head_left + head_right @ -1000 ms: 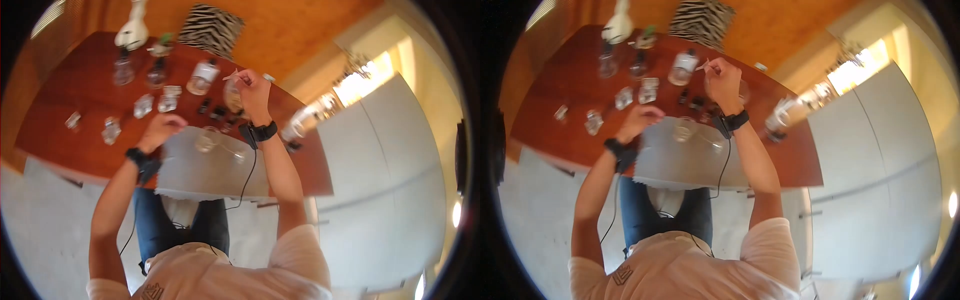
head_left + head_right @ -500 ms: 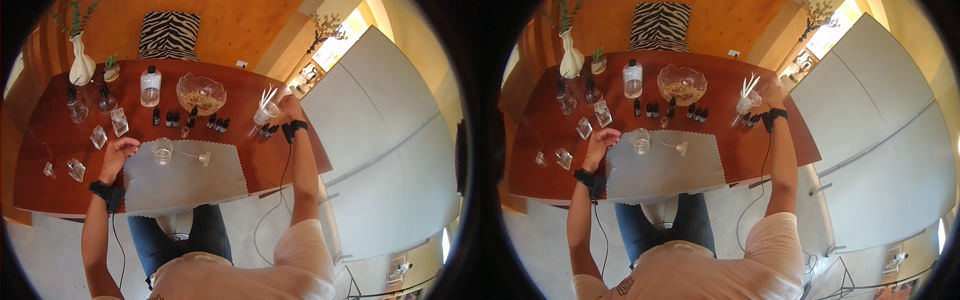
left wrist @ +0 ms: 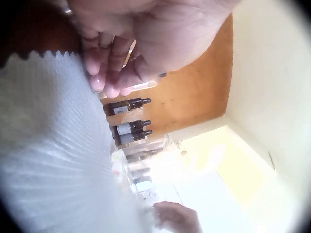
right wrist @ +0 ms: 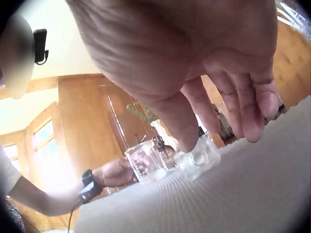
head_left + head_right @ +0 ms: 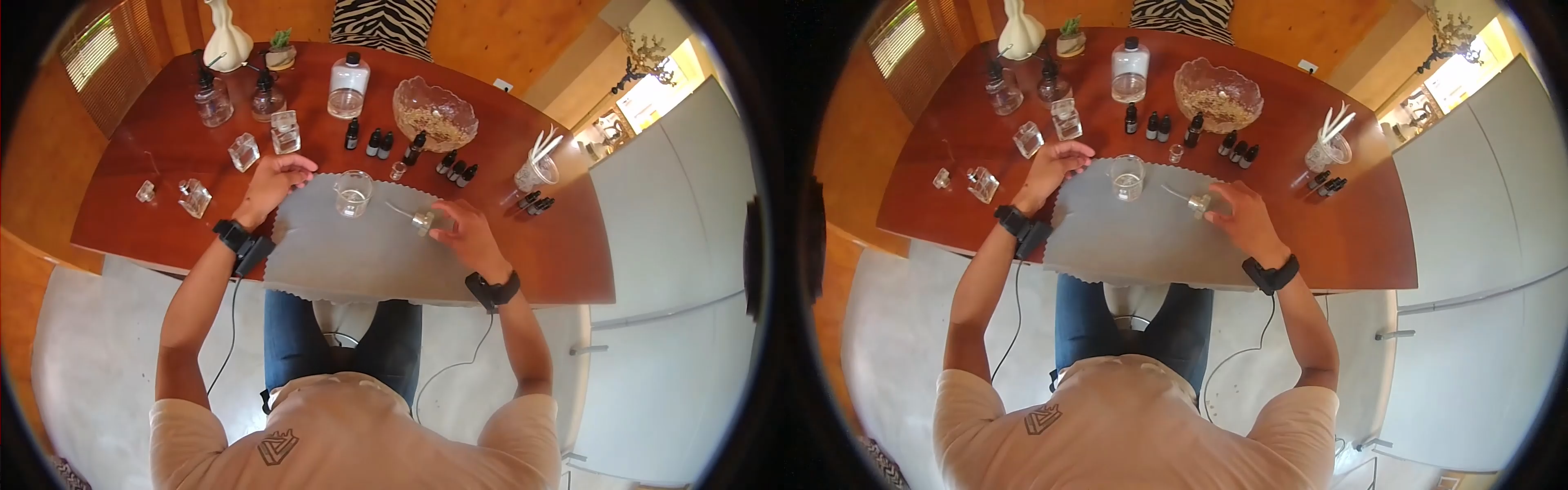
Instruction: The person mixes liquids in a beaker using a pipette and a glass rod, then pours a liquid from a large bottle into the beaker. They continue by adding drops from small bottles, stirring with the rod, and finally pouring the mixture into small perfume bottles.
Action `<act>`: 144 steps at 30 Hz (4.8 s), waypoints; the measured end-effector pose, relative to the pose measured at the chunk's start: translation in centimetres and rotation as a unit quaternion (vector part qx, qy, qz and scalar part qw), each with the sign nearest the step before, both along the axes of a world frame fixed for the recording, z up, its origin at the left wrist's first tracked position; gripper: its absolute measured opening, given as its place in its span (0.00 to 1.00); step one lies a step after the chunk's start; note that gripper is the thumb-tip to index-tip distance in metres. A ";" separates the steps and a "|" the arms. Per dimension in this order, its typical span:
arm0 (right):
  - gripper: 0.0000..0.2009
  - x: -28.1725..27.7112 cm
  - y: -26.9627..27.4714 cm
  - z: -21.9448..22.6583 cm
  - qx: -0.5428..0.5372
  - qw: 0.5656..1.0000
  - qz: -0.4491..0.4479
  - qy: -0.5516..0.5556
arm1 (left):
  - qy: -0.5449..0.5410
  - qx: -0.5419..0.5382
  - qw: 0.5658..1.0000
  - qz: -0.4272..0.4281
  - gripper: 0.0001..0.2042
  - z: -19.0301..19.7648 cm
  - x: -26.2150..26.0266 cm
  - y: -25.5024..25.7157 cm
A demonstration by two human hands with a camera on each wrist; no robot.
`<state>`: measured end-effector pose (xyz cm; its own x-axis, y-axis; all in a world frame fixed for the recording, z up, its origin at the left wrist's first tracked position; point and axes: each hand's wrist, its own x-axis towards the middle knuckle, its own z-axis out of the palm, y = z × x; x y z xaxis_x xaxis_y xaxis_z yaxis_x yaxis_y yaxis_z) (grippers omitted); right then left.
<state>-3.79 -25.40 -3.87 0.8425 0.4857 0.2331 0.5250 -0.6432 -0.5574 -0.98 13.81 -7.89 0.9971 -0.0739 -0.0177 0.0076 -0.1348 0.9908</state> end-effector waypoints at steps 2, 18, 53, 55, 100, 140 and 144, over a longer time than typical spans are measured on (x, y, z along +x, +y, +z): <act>0.22 0.5 0.2 -1.8 -0.050 0.998 0.006 -0.042 | -0.026 0.012 1.000 0.005 0.11 0.0 -0.3 -0.2; 0.16 -0.1 3.7 -2.3 -0.037 0.996 0.022 -0.082 | -0.054 -0.102 0.993 0.003 0.09 -0.9 -0.8 0.8; 0.09 12.7 35.3 12.2 -0.022 0.955 0.121 0.269 | -0.108 0.061 0.940 0.316 0.23 -1.4 -1.1 5.3; 0.09 13.0 35.5 11.8 -0.037 0.956 0.135 0.256 | -0.102 0.050 0.942 0.316 0.22 -1.4 -1.2 5.3; 0.13 15.1 37.1 11.0 -0.122 0.952 0.175 0.218 | -0.102 0.043 0.939 0.325 0.19 -1.2 -1.2 5.3; 0.19 13.3 36.5 5.2 -0.240 0.942 0.187 -0.145 | -0.153 0.065 0.922 0.348 0.17 -1.8 -0.8 5.3; 0.20 10.5 37.7 8.0 -0.316 0.943 0.070 -0.072 | -0.158 0.075 0.919 0.354 0.17 -1.9 -0.8 5.2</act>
